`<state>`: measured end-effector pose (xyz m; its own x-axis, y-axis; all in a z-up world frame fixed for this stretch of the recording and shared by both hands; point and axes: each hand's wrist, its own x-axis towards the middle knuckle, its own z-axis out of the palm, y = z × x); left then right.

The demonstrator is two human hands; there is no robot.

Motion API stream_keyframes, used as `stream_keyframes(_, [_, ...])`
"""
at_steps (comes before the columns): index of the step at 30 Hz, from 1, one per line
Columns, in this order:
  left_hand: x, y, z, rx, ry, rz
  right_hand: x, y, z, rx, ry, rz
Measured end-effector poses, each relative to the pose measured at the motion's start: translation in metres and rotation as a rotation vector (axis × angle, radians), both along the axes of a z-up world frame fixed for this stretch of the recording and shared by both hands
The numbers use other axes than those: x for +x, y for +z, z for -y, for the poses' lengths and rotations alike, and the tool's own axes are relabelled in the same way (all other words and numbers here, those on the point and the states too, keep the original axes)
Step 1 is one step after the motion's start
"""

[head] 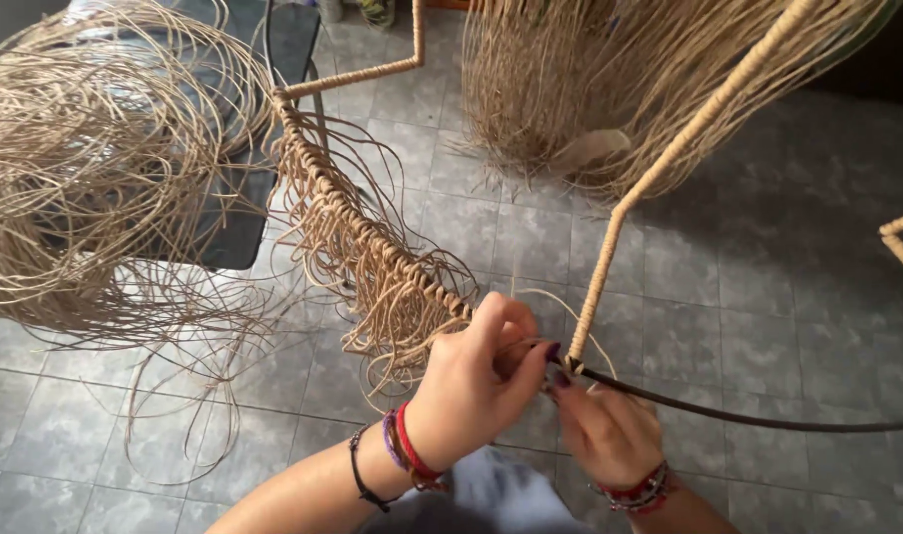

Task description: Weaving and knotting natural fiber strands onto a circular metal frame to create a furniture component

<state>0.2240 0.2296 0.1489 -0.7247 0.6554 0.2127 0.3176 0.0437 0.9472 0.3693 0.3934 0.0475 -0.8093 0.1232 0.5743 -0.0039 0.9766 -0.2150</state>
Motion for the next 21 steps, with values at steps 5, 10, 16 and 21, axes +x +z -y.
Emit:
stream_keyframes(5, [-0.012, 0.004, 0.018, 0.341, -0.229, 0.731, -0.009, 0.010, 0.011, -0.205, 0.137, -0.219])
stream_keyframes(10, [-0.016, -0.008, 0.045, 0.353, -0.374, 0.463, -0.013, -0.028, -0.001, -0.674, 0.251, 0.015])
stream_keyframes(16, [-0.032, -0.007, 0.051, -0.041, -0.335, -0.721, -0.044, -0.022, -0.001, -1.453, 0.730, 0.130])
stream_keyframes(21, [-0.059, -0.020, 0.109, -0.044, -0.112, -0.875, -0.058, -0.030, -0.005, -1.432, 0.996, 0.059])
